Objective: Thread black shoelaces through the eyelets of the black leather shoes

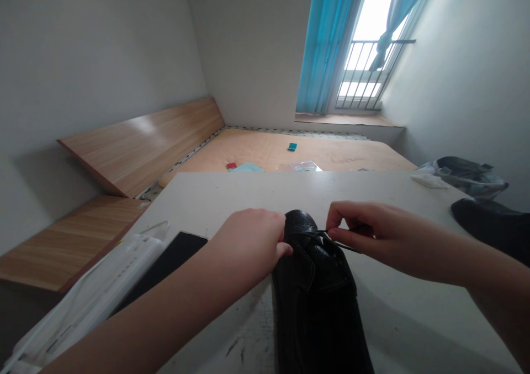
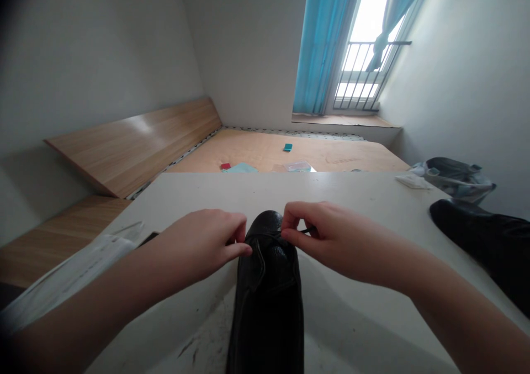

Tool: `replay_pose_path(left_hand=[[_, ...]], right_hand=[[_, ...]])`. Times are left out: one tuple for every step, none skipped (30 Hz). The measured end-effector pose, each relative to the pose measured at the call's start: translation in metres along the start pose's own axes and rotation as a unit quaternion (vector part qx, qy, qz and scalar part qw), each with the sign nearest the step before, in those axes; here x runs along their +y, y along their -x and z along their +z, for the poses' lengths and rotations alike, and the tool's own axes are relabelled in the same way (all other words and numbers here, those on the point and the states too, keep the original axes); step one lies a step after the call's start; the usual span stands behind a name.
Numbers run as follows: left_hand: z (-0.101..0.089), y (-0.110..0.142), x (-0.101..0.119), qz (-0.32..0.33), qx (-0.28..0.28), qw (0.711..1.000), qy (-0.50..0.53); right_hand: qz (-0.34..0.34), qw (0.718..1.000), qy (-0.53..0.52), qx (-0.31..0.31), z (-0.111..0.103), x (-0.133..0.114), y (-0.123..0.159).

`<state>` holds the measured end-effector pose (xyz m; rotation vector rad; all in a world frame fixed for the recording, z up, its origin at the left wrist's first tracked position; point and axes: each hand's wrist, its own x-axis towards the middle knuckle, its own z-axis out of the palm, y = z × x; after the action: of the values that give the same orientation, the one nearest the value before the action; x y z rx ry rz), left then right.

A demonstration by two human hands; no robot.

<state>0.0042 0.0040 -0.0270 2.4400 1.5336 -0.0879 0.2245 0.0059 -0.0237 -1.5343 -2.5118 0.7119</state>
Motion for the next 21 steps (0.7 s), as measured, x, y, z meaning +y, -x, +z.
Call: replay_pose_path(left_hand=[[0.000,0.000,0.000,-0.004,-0.001,1.000,-0.001],[0.000,-0.001,0.000,-0.005,-0.003,1.000,-0.001],[0.001,-0.001,0.000,-0.001,-0.006,1.000,0.001],[0.002,0.000,0.000,0.005,-0.007,1.000,0.005],[0.002,0.000,0.001,0.012,-0.008,1.000,0.009],[0.003,0.000,0.001,0.019,-0.007,1.000,0.013],[0.004,0.000,0.001,0.026,-0.006,1.000,0.016],[0.005,0.001,0.001,0.030,-0.005,0.999,0.019],[0.005,0.001,0.001,0.033,-0.004,0.999,0.021],[0.005,0.001,0.002,0.035,-0.003,0.999,0.021],[0.005,0.002,0.002,0.036,-0.002,0.999,0.021],[0.005,0.002,0.003,0.038,-0.002,0.999,0.020],[0.005,0.002,0.003,0.041,-0.003,0.999,0.019],[0.005,0.001,0.004,0.044,-0.003,0.999,0.019],[0.004,0.001,0.005,0.047,-0.004,0.999,0.018],[0.004,0.001,0.006,0.049,-0.005,0.999,0.017],[0.004,0.002,0.007,0.051,-0.004,0.999,0.015],[0.004,0.002,0.007,0.051,-0.004,0.999,0.013],[0.004,0.002,0.008,0.050,-0.003,0.999,0.012],[0.004,0.002,0.009,0.049,-0.003,0.999,0.012],[0.004,0.002,0.009,0.048,-0.004,0.999,0.014]], right_hand=[[0.007,1.000,0.014,-0.003,-0.002,0.002,0.001],[0.012,0.999,0.030,-0.009,-0.003,0.005,0.002],[0.017,0.999,0.046,-0.019,-0.004,0.007,0.003],[0.020,0.997,0.061,-0.032,-0.005,0.009,0.003],[0.022,0.996,0.074,-0.048,-0.005,0.010,0.004],[0.022,0.994,0.082,-0.063,-0.005,0.011,0.005],[0.019,0.993,0.086,-0.077,-0.004,0.012,0.006],[0.014,0.992,0.087,-0.088,-0.003,0.013,0.006],[0.007,0.992,0.088,-0.096,-0.002,0.014,0.007],[0.000,0.991,0.090,-0.100,-0.001,0.015,0.007],[-0.005,0.990,0.095,-0.102,0.000,0.016,0.007],[-0.009,0.990,0.100,-0.103,0.000,0.016,0.007],[-0.011,0.989,0.104,-0.104,0.001,0.017,0.006],[-0.013,0.989,0.106,-0.103,0.001,0.017,0.006],[-0.016,0.989,0.103,-0.103,0.000,0.016,0.006],[-0.021,0.990,0.097,-0.105,0.000,0.016,0.005],[-0.026,0.990,0.090,-0.108,0.000,0.015,0.005],[-0.030,0.990,0.083,-0.112,0.000,0.014,0.005],[-0.031,0.989,0.081,-0.116,0.000,0.013,0.005],[-0.030,0.989,0.081,-0.120,0.000,0.012,0.005],[-0.029,0.989,0.085,-0.121,0.000,0.012,0.005]])
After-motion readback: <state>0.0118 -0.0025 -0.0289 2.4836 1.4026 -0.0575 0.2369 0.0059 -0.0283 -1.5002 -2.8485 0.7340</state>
